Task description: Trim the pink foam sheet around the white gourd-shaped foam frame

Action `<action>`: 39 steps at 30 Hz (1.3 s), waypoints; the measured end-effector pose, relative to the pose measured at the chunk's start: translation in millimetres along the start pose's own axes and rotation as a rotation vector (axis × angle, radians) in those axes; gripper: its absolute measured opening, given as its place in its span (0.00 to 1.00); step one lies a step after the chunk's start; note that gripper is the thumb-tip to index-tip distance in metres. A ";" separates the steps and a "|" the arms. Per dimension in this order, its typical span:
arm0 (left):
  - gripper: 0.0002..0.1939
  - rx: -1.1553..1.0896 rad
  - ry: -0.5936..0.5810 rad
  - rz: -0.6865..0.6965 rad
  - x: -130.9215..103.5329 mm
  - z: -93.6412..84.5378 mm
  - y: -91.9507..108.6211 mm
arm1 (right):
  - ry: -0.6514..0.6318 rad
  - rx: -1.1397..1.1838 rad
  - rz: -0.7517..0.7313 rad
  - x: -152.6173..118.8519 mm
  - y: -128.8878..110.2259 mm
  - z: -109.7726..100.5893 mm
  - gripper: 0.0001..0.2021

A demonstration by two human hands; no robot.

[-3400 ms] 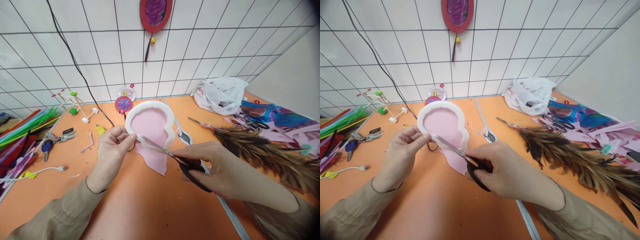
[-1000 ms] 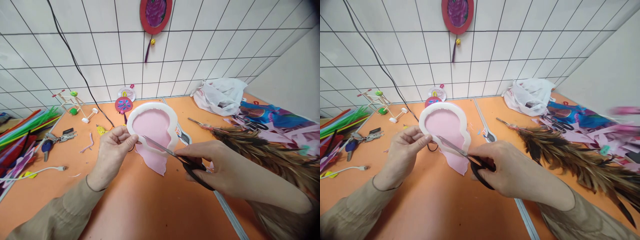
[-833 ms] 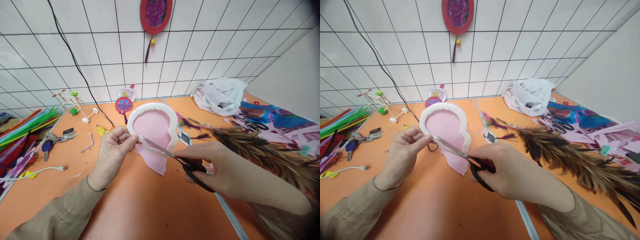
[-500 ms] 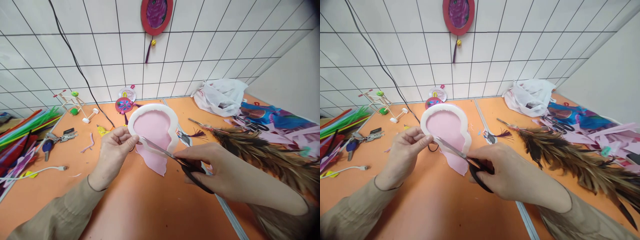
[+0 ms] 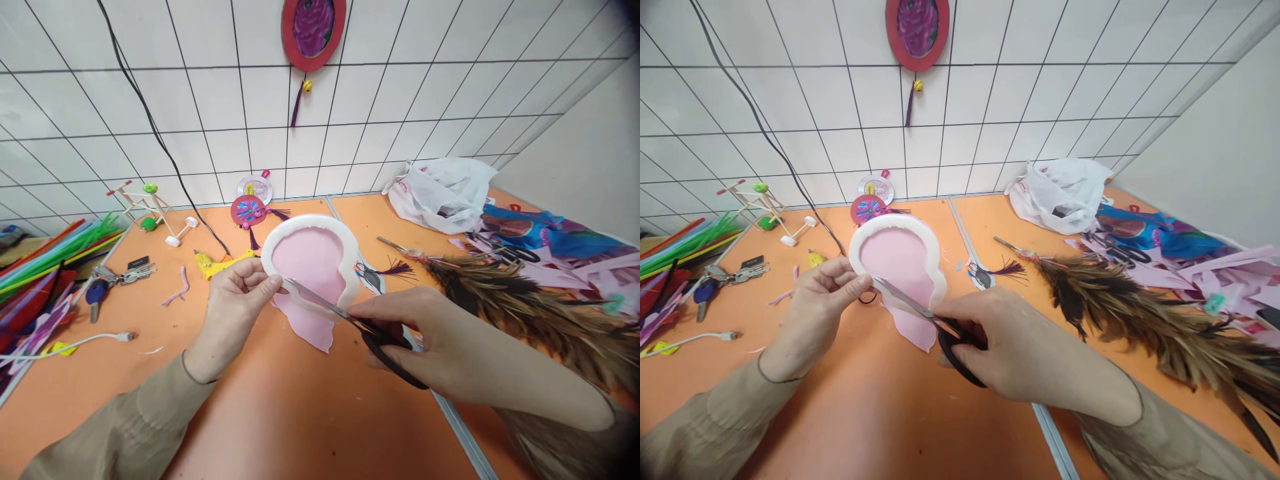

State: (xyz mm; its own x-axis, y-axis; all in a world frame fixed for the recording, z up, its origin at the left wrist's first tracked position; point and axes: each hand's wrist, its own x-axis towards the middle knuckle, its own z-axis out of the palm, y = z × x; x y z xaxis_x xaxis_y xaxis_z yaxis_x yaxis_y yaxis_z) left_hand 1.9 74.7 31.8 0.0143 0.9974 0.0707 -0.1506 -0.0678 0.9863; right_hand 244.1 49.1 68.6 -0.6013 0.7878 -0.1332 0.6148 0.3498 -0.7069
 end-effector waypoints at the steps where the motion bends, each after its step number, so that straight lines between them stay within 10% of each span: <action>1: 0.06 -0.003 0.000 -0.001 0.1 -0.2 -0.4 | -0.001 -0.002 0.002 -0.1 0.6 0.0 0.09; 39: 0.03 -0.012 0.005 0.022 -1.1 -1.5 -1.7 | 0.067 -0.080 -0.031 0.6 5.1 6.0 0.08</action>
State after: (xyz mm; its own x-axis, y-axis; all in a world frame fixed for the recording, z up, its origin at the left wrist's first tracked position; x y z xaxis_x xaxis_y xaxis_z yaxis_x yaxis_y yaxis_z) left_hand 0.7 73.8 29.9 0.0061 0.9958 0.0917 -0.1626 -0.0895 0.9826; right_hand 243.8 48.3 60.8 -0.5872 0.8070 -0.0638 0.6366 0.4116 -0.6522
